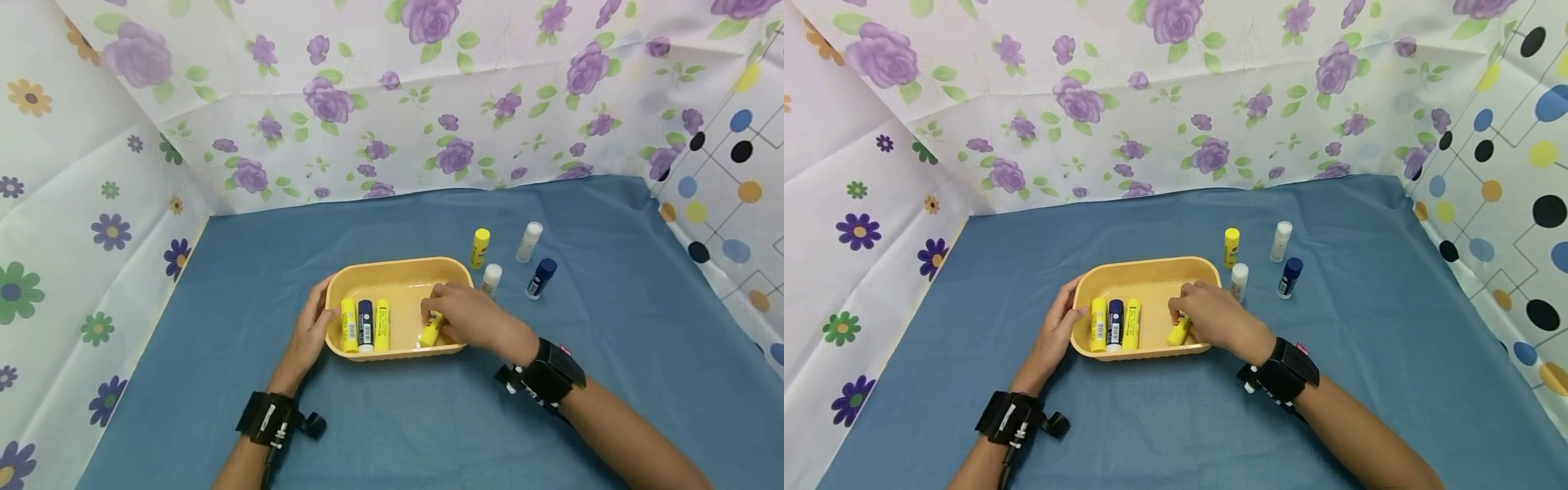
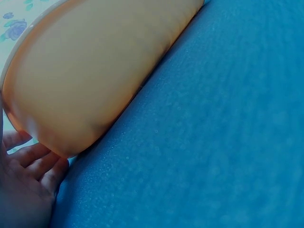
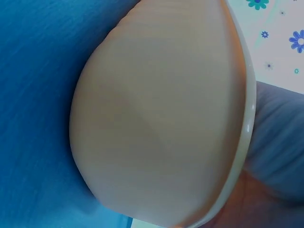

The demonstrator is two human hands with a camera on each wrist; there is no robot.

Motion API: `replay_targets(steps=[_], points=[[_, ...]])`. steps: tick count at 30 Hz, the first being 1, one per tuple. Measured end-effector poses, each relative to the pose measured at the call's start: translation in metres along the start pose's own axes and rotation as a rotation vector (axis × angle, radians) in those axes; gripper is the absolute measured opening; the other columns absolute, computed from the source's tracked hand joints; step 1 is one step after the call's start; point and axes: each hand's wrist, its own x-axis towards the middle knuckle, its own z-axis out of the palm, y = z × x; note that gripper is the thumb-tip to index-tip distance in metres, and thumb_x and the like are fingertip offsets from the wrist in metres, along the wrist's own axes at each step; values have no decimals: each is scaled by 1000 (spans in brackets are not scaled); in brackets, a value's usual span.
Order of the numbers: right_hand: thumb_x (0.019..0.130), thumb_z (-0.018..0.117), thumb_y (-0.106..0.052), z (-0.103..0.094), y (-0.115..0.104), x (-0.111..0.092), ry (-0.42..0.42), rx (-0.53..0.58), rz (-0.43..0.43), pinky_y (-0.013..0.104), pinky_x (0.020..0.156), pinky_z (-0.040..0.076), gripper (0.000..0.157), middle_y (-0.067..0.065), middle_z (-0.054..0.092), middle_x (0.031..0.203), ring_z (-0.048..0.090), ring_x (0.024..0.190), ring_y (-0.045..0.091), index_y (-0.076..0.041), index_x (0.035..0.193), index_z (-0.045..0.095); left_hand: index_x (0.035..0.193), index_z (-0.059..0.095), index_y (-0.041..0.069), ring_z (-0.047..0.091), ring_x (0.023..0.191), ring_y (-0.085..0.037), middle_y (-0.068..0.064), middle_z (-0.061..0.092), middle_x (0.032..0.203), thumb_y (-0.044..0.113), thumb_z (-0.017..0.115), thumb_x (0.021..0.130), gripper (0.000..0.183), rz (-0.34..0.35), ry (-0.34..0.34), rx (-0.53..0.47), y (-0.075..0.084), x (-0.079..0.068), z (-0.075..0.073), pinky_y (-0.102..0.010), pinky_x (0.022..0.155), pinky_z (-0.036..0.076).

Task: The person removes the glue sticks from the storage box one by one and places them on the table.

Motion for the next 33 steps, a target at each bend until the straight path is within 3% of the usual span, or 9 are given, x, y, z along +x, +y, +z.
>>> replay_targets(steps=[3,8,20,28,33], points=[[85,72,-10,1,1,1,32,4,-12,31,70,46,20,-1,58,96,49,83,16,-22,101,65,156,26,4,43,135,-36,-20,36,154,0,39,102,55,6,-12,6,11,-2,1,-23,99,41],[90,70,-17,1,2,3,79,82,-4,27,69,47,20,-4,57,99,51,82,13,-20,107,60,156,27,4,43,135,-36,-20,37,154,-3,38,101,56,7,-15,18,19,-4,2,-24,98,42],[89,72,-21,-1,5,5,185,147,-46,26,71,49,23,-3,56,108,53,87,12,-20,108,59,154,28,1,42,135,-38,-22,36,153,-8,38,98,58,30,-4,19,18,0,3,-24,99,40],[89,71,-32,-6,3,8,294,112,-6,29,74,50,26,-6,58,112,56,97,11,-23,112,62,155,28,3,44,133,-38,-22,37,152,-7,38,98,58,28,-5,0,17,-2,1,-23,96,42],[90,69,-34,-9,3,10,320,116,-5,28,75,49,26,-9,58,109,56,97,9,-24,113,61,155,28,2,45,131,-40,-23,38,151,-8,38,98,58,27,2,-5,16,-3,0,-24,95,43]])
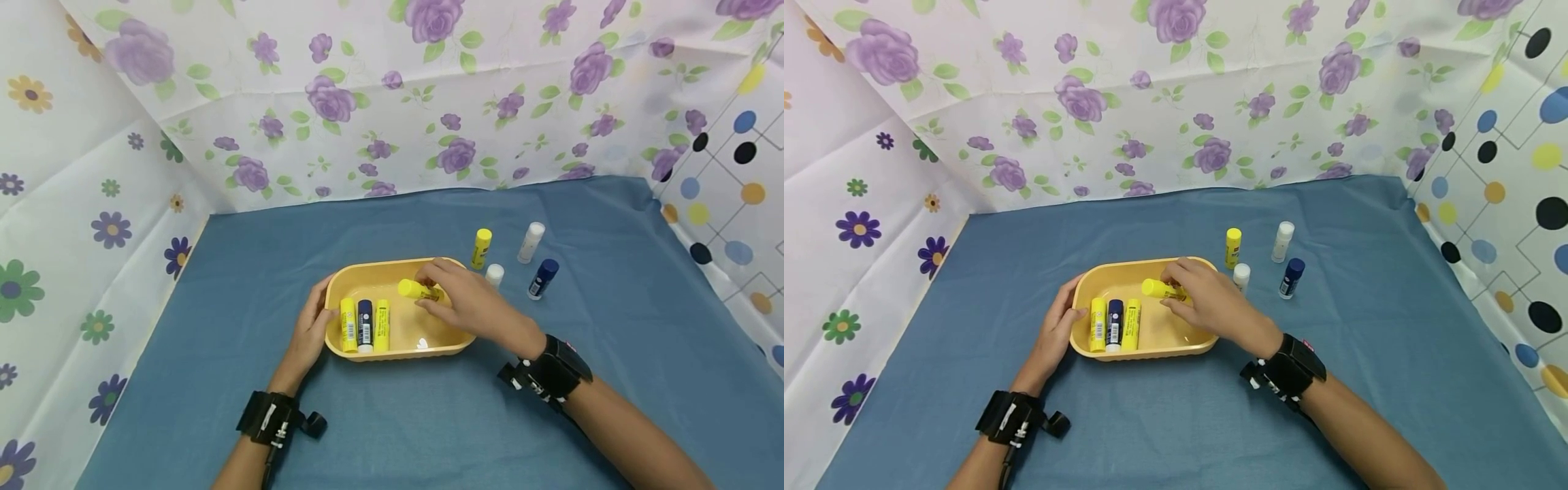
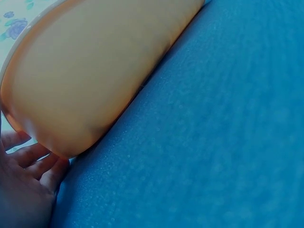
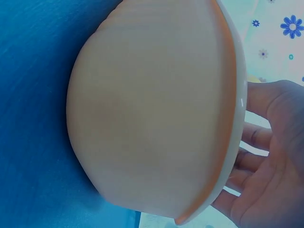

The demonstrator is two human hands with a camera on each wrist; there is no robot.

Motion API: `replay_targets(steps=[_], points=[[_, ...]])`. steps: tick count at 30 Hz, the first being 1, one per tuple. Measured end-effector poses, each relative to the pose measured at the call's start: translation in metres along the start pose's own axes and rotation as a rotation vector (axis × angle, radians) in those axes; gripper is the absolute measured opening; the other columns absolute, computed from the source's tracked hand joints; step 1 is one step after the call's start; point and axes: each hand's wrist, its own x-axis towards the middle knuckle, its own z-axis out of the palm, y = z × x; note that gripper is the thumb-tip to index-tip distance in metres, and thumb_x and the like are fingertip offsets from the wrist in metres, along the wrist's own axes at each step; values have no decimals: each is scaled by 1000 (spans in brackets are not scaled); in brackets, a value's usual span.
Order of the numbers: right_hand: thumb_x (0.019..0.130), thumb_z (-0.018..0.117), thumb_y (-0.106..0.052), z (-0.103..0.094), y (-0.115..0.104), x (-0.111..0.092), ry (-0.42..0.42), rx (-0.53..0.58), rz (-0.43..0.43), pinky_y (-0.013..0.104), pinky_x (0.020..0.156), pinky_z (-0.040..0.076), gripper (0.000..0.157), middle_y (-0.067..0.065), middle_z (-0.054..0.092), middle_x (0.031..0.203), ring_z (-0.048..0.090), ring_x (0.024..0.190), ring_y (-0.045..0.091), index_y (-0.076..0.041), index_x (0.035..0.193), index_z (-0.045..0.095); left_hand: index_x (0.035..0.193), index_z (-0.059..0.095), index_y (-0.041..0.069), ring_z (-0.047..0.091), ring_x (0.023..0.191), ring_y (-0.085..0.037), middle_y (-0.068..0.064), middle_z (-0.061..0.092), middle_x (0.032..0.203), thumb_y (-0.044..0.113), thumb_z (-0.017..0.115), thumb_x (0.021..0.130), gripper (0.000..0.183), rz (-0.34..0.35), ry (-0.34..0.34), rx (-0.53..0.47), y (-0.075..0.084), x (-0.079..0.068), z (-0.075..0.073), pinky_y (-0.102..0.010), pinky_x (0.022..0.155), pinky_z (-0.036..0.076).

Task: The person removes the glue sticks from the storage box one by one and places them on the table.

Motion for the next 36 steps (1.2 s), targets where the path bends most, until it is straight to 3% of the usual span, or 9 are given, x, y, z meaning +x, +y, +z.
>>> replay_targets(steps=[15,18,26,31,36], points=[[89,70,-33,3,-2,1,-23,18,29,26,67,48,25,-10,58,102,56,89,10,-25,110,60,155,27,1,44,132,-41,-24,37,152,-7,38,99,57,10,-5,0,0,-1,-2,-24,95,43],[89,70,-33,5,-1,1,-29,25,29,26,66,48,24,-10,58,100,56,88,10,-25,110,60,155,27,3,43,134,-39,-22,36,153,-5,38,100,57,21,-4,-10,-6,0,-4,-23,96,42],[88,72,-34,12,-2,1,-96,33,51,26,69,48,24,-11,59,97,57,85,11,-24,108,64,155,27,1,44,133,-40,-23,36,153,-4,39,101,56,18,-12,-6,-2,-1,-4,-23,97,43],[88,72,-34,20,-1,0,-140,4,33,26,67,47,25,-8,60,91,55,80,11,-20,108,68,155,27,1,44,134,-39,-22,36,154,-3,41,101,56,6,-5,-3,-2,0,-4,-23,99,42],[87,72,-35,27,-1,-2,-172,-47,11,27,70,47,28,-8,64,97,54,82,7,-19,110,72,155,27,1,42,136,-37,-21,36,154,-2,42,101,56,3,-2,-3,-2,-1,-4,-22,100,40]])
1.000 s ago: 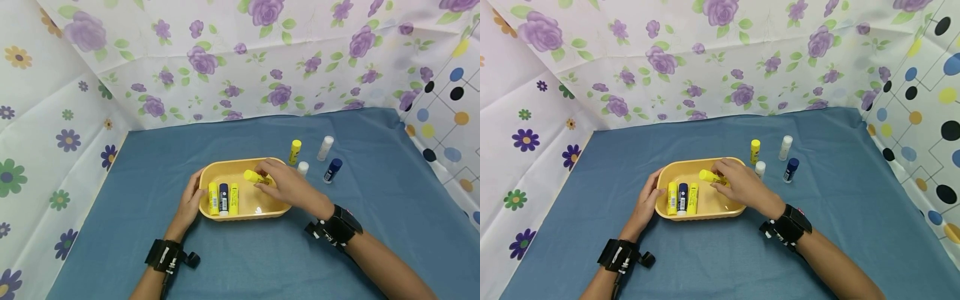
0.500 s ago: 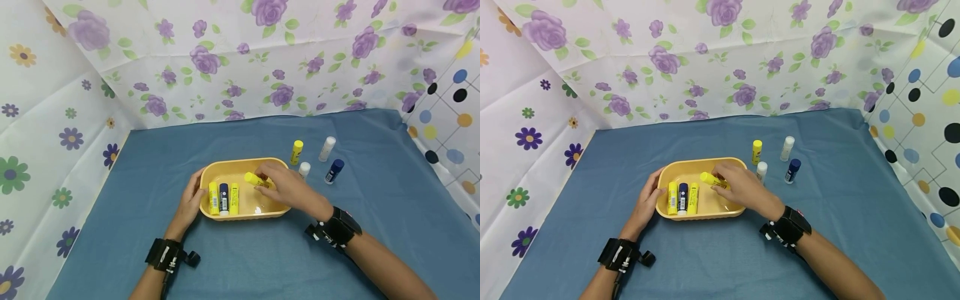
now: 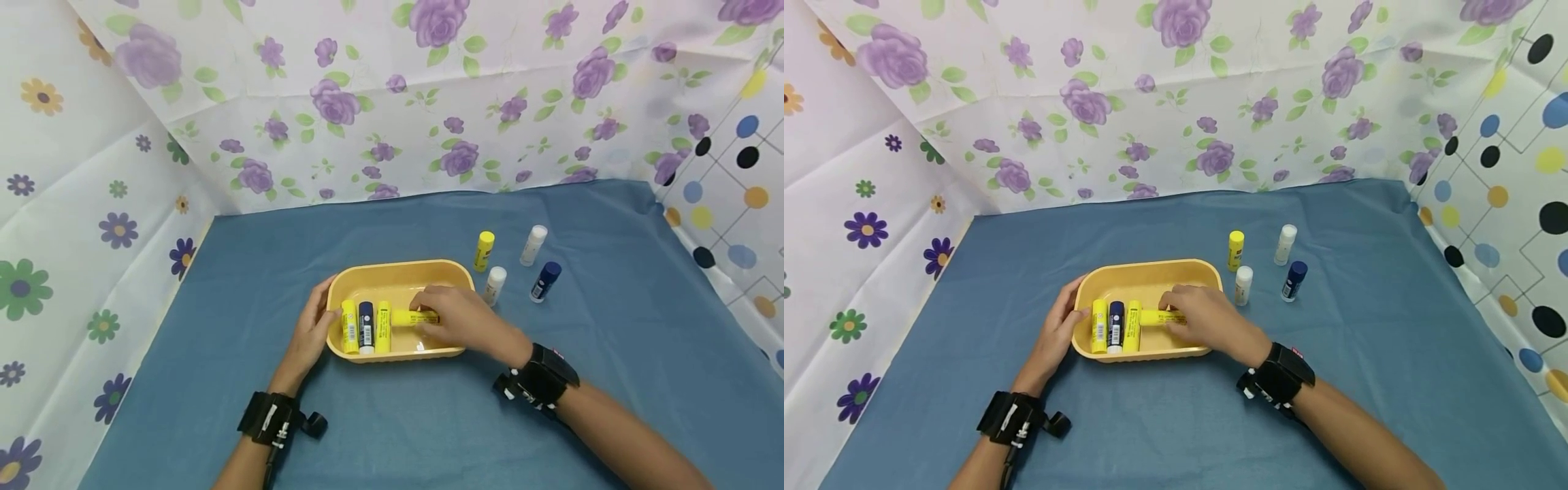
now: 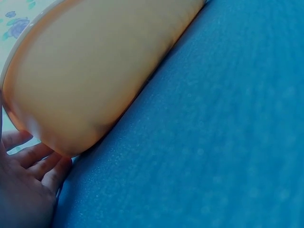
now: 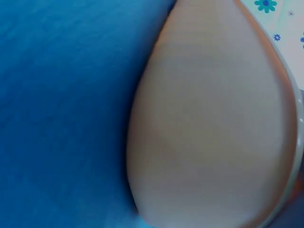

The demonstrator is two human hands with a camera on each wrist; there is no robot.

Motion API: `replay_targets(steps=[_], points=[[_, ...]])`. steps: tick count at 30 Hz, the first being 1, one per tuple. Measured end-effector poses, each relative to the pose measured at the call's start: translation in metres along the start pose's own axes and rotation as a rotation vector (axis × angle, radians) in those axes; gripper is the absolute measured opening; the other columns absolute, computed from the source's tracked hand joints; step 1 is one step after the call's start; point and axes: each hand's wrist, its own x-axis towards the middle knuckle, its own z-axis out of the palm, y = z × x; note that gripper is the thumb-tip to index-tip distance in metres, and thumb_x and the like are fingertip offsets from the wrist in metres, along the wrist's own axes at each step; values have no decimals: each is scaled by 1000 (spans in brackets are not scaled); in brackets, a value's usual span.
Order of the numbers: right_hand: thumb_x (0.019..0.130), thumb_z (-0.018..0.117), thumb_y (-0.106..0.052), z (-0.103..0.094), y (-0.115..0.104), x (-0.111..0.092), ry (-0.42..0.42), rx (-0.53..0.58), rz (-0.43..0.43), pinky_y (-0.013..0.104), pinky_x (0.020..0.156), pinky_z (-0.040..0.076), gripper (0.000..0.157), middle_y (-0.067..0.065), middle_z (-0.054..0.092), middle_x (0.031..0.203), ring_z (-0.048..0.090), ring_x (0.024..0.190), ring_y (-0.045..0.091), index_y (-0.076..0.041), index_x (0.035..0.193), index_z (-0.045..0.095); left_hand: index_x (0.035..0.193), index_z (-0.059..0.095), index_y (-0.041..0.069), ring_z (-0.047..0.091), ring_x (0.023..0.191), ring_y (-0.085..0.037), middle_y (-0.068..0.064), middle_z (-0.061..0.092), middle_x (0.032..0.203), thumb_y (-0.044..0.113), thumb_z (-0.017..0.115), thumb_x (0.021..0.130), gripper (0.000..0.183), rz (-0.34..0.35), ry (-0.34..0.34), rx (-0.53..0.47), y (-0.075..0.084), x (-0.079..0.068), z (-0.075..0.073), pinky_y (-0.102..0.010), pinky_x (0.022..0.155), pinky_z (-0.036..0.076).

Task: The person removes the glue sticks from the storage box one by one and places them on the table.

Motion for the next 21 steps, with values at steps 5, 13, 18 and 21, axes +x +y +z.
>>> replay_targets(steps=[5,13,18,21], points=[[86,73,-34,1,-1,-1,-29,-41,4,28,75,46,25,-10,66,100,54,86,6,-24,109,75,154,26,-2,44,133,-41,-24,36,153,-3,41,101,55,35,-4,-13,-1,-1,0,-21,98,42],[87,74,-30,0,-4,-1,-43,-9,-5,30,80,48,24,-7,66,104,57,93,9,-22,110,74,154,29,-1,46,130,-43,-24,39,150,-3,42,101,55,27,12,-20,-4,-4,-3,-27,96,46],[89,71,-25,-5,-3,-7,24,64,6,31,79,50,22,-3,67,107,61,96,14,-18,110,73,155,28,2,45,133,-39,-21,39,152,-1,43,101,56,-4,6,-13,-1,-4,-2,-24,98,42],[90,70,-21,-12,-2,-13,158,133,-16,33,80,52,21,-1,67,108,62,98,16,-14,110,72,155,28,3,45,133,-37,-20,38,153,-2,42,101,57,-21,1,-17,0,-2,-1,-26,98,43]])
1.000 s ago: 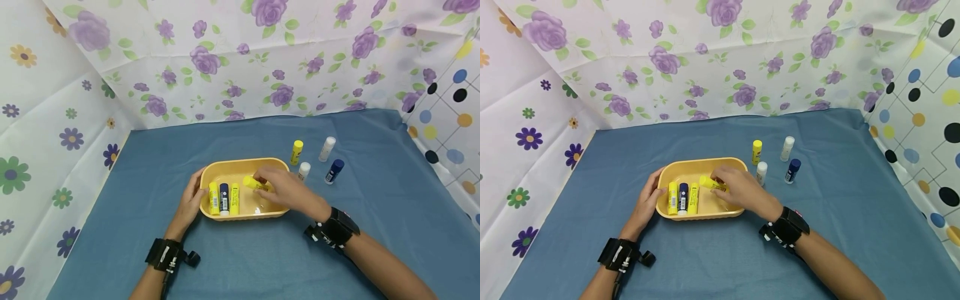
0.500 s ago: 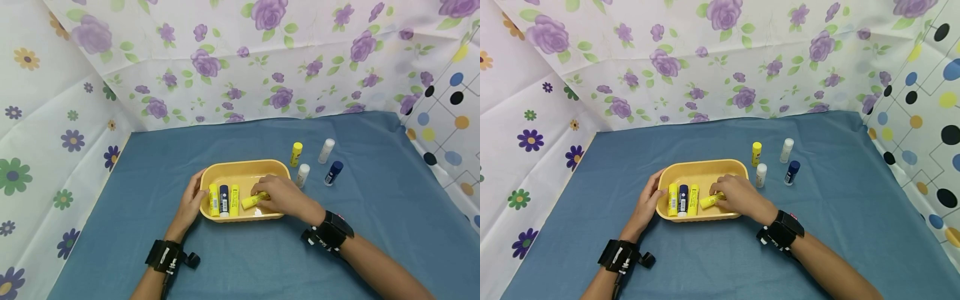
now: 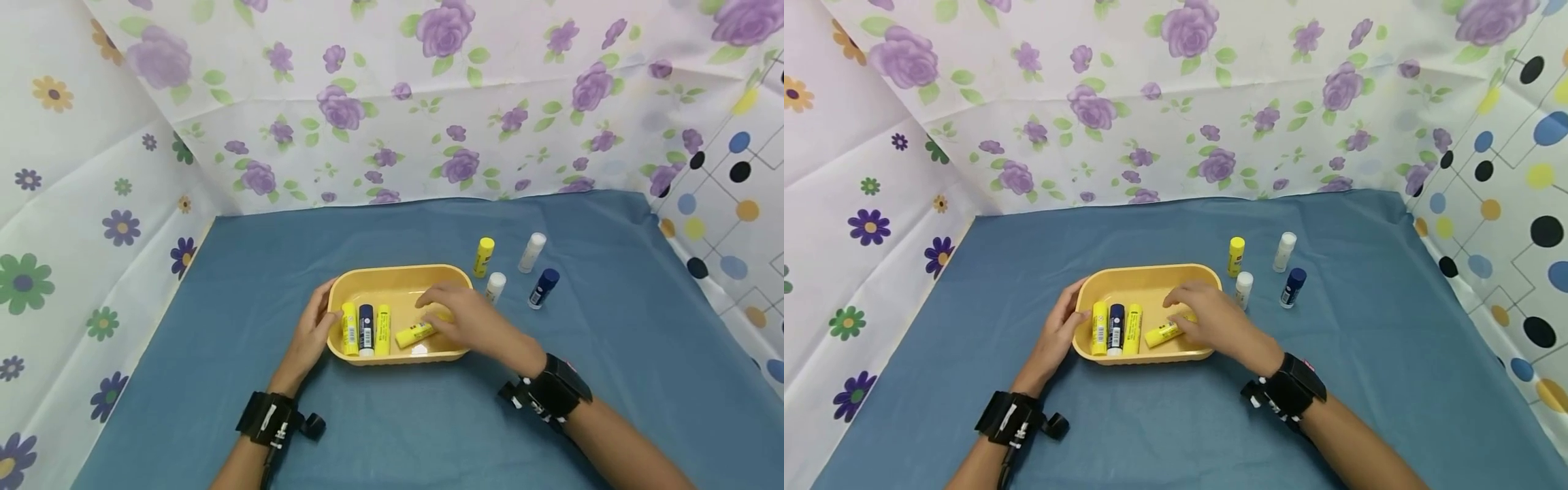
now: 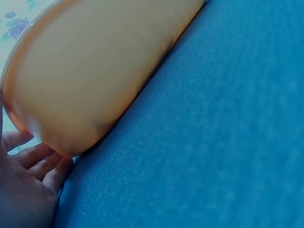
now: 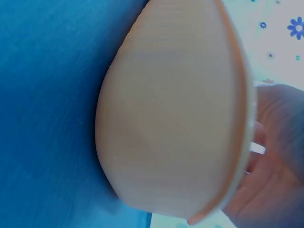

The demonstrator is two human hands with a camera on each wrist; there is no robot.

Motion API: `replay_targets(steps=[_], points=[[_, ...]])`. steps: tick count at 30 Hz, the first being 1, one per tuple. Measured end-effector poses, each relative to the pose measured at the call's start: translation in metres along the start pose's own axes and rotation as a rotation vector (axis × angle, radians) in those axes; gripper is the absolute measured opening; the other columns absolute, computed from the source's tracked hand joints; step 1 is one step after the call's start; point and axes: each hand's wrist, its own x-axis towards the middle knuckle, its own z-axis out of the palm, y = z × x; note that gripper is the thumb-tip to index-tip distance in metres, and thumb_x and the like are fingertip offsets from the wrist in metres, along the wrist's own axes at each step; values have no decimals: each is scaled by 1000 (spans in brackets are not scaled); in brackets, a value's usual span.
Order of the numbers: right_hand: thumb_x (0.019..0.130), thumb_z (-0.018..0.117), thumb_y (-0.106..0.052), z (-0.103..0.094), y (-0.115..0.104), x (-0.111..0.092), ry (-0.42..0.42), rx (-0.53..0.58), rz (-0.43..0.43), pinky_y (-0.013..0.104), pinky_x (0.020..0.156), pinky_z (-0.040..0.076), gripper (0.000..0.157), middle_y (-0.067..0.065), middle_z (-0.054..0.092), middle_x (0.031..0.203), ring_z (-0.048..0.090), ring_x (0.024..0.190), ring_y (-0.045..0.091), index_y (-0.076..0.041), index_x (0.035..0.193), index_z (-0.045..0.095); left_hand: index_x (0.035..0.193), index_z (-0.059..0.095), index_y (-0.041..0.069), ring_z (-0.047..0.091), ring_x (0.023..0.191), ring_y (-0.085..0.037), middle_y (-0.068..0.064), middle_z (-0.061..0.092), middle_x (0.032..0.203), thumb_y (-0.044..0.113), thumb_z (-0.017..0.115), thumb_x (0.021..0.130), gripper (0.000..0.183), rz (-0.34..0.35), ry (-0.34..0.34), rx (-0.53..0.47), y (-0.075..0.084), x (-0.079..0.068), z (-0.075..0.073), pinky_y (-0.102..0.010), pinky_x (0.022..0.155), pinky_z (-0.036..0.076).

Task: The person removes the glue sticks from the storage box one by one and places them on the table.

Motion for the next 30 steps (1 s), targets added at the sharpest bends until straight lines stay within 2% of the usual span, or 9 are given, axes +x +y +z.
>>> replay_targets(steps=[4,7,10,15,19,21,23,26,30], points=[[92,68,-16,-9,-1,-13,242,97,-9,30,70,53,18,-1,67,98,62,86,13,-10,109,70,156,27,5,46,132,-36,-19,39,153,-2,42,100,58,-12,3,-4,-4,2,0,-29,98,44],[94,65,-17,-16,0,-28,363,130,74,26,58,50,16,-4,62,84,58,70,8,-10,108,66,156,28,8,48,130,-36,-17,39,153,-3,40,100,59,3,6,-19,-13,5,1,-30,96,45],[97,61,-23,-20,3,-44,368,132,186,25,53,45,21,-5,54,76,52,60,8,-9,113,61,156,28,10,49,127,-35,-16,40,153,-6,39,99,60,40,17,-13,-24,7,0,-28,94,44],[98,58,-30,-14,6,-60,305,94,317,26,52,44,39,-4,52,75,51,59,9,-9,131,53,156,30,16,51,125,-31,-11,43,151,-4,39,99,61,79,32,15,-33,9,-4,-22,92,44],[98,57,-37,-2,1,-61,233,91,358,29,62,51,58,0,59,94,59,76,10,-9,147,42,155,32,17,51,126,-31,-10,43,151,-4,40,98,61,85,39,9,-34,7,-6,-22,93,44],[98,56,-42,4,-1,-61,197,121,368,35,75,54,69,7,60,113,62,94,16,-7,153,34,155,33,17,51,127,-30,-9,43,151,-5,40,98,61,77,51,10,-34,6,-7,-22,94,44],[97,54,-46,11,-2,-61,180,178,383,43,92,49,77,13,51,137,56,118,24,-9,158,24,155,33,17,51,127,-29,-8,44,151,-5,41,98,61,72,55,11,-34,6,-8,-22,94,44],[97,54,-47,22,2,-57,185,343,429,48,108,36,80,12,32,157,37,140,27,-13,160,18,154,34,15,50,128,-30,-10,44,151,-5,40,97,61,79,54,18,-35,6,-9,-21,94,43],[99,53,-41,35,9,-47,239,654,548,44,112,30,72,6,27,161,29,145,23,-17,159,21,155,33,15,49,129,-31,-10,43,152,-4,40,98,60,82,36,27,-37,6,-8,-21,95,43]])
